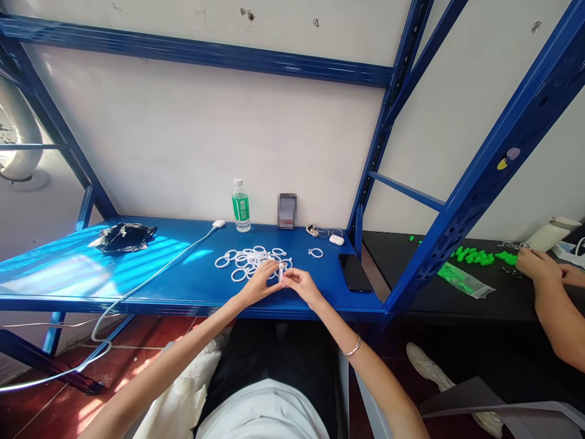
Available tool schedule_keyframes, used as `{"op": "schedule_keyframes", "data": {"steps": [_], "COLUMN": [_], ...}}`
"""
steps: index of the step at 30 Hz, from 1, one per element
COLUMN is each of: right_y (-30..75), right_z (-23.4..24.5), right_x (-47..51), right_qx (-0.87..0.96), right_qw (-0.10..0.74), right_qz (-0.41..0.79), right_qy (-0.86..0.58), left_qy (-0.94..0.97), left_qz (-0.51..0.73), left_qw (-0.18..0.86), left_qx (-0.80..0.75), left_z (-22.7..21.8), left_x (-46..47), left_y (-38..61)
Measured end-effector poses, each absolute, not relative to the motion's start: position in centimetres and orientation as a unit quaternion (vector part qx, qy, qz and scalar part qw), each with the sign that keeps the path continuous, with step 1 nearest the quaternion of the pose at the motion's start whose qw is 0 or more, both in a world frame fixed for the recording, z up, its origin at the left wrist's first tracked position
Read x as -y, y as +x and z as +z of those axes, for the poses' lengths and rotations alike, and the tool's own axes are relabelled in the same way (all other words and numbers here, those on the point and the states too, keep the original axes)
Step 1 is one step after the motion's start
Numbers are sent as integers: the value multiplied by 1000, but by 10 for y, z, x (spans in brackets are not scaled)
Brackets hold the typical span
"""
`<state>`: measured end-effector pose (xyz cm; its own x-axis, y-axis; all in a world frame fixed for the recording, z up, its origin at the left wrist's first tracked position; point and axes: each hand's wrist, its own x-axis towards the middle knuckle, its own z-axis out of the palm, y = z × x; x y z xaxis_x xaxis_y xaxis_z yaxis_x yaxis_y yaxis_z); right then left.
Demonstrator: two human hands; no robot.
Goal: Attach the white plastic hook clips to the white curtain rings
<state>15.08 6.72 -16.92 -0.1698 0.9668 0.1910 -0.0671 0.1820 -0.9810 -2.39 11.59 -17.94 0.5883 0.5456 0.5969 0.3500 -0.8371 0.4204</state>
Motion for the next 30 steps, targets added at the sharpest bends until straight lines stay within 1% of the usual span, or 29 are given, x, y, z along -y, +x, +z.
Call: {"op": "schedule_keyframes", "data": {"steps": [5,10,14,21,30], "right_y": [150,155,156,154,154], "right_z": [-169,-175,-176,-170,-172], "right_x": [-68,-73,-74,-70,-70], "right_qx": [573,561,577,578,556], "right_qw": [511,545,545,536,553], "right_qz": [503,474,457,470,487], "right_qy": [-397,-403,-400,-397,-384], "left_qy": [877,890,895,896,877], "left_qz": [370,360,348,345,353], "left_qw": [177,164,166,185,244], "left_qx": [-250,-226,-223,-208,-217], "left_z": [-182,-181,-180,-179,-173], "left_x": [-117,-115,-115,-116,-112], "left_y": [-23,-23,-24,-24,-26]}}
